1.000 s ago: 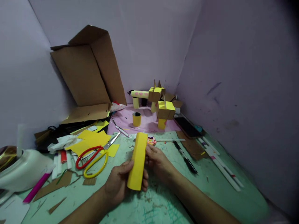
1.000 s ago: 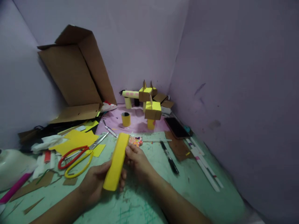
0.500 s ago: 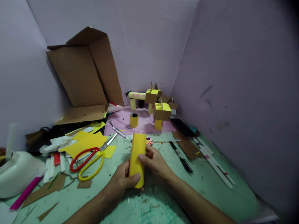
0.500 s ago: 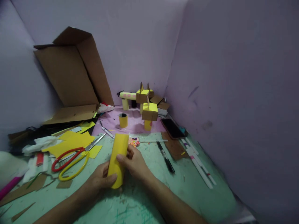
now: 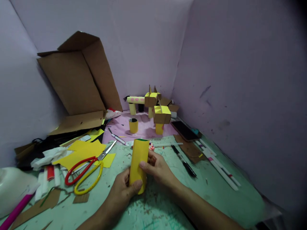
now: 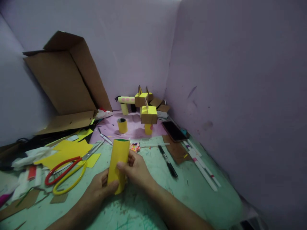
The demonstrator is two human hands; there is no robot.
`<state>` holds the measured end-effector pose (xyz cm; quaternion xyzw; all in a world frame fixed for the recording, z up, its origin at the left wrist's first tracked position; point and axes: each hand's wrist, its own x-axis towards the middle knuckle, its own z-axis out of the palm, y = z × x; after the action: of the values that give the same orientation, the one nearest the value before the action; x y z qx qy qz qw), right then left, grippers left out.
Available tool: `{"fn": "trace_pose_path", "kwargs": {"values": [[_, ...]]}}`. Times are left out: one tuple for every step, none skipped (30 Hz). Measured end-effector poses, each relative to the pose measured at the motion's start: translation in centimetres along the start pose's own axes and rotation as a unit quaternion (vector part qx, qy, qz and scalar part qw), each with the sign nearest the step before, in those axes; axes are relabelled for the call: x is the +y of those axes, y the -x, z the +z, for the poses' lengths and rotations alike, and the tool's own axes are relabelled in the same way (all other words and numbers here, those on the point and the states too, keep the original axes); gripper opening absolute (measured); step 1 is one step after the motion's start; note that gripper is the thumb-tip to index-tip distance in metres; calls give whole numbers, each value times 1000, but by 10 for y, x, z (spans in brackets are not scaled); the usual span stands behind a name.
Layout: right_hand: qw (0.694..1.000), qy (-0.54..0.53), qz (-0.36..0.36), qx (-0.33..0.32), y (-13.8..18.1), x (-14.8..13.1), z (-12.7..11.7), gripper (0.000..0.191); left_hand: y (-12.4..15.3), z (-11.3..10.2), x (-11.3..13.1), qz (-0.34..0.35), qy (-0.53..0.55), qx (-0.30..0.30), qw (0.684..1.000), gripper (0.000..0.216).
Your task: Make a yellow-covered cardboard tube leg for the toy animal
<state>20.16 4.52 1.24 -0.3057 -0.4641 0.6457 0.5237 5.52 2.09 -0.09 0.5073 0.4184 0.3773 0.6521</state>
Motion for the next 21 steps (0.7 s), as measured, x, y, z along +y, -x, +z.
{"fn": "trace_pose_path", "kwargs": {"values": [[1000, 7, -4, -2, 0, -1, 0, 45, 0, 0, 0, 2, -1, 0, 1000, 60], [1000, 16, -9, -3, 1, -2, 1, 46, 0, 0, -1, 6, -1, -1, 1000, 60], [1000, 24, -16, -5, 1, -2, 1, 46, -1, -1, -2, 11, -1, -3, 1000, 60], [999, 31, -22, -6, 1, -2, 1, 45, -2, -1, -4, 16, -1, -3, 1000, 59], [999, 37, -27, -8, 1, -2, 1, 44, -3, -2, -6, 20, -2, -1, 1000, 58], [999, 40, -32, -9, 1, -2, 1, 42, -4, -3, -9, 23, -3, 2, 1000, 56], [999, 40, -34, -9, 1, -1, 1, 42, -5, -4, -12, 25, -5, 5, 1000, 55], [999, 38, -36, -11, 1, 0, 1, 42, -6, -4, -14, 24, -6, 9, 1000, 55], [999, 35, -39, -14, 2, 0, 1, 42, -6, -5, -16, 25, -8, 12, 1000, 56], [998, 31, -42, -19, 2, 1, 1, 42, -6, -5, -17, 30, -9, 14, 999, 57], [998, 29, -46, -24, 3, 1, 1, 41, -6, -5, -17, 36, -15, 17, 999, 57], [998, 29, -52, -31, 4, 0, 1, 41, -5, -4, -17, 41, -27, 22, 999, 56], [997, 33, -58, -41, 6, -1, 1, 40, -4, -4, -15, 45, -44, 30, 998, 53], [995, 46, -68, -54, 8, -2, 1, 40, -3, -4, -12, 51, -66, 39, 996, 48], [992, 71, -80, -72, 11, -4, 1, 39, -2, -4, -8, 60, -92, 47, 993, 43], [986, 104, -92, -92, 13, -6, 0, 39, -1, -4, -4, 75, -121, 59, 988, 38], [979, 140, -104, -110, 16, -8, 0, 42, 0, -4, 0, 93, -150, 73, 982, 34], [970, 174, -113, -123, 18, -10, -1, 48, 0, -4, 5, 111, -176, 91, 974, 32], [964, 200, -121, -129, 19, -12, -1, 55, 0, -5, 9, 123, -197, 111, 966, 31], [960, 215, -125, -128, 20, -13, -2, 61, 0, -5, 13, 126, -212, 130, 960, 31], [959, 221, -127, -122, 21, -13, -2, 65, 0, -6, 16, 123, -218, 144, 958, 31]]}}
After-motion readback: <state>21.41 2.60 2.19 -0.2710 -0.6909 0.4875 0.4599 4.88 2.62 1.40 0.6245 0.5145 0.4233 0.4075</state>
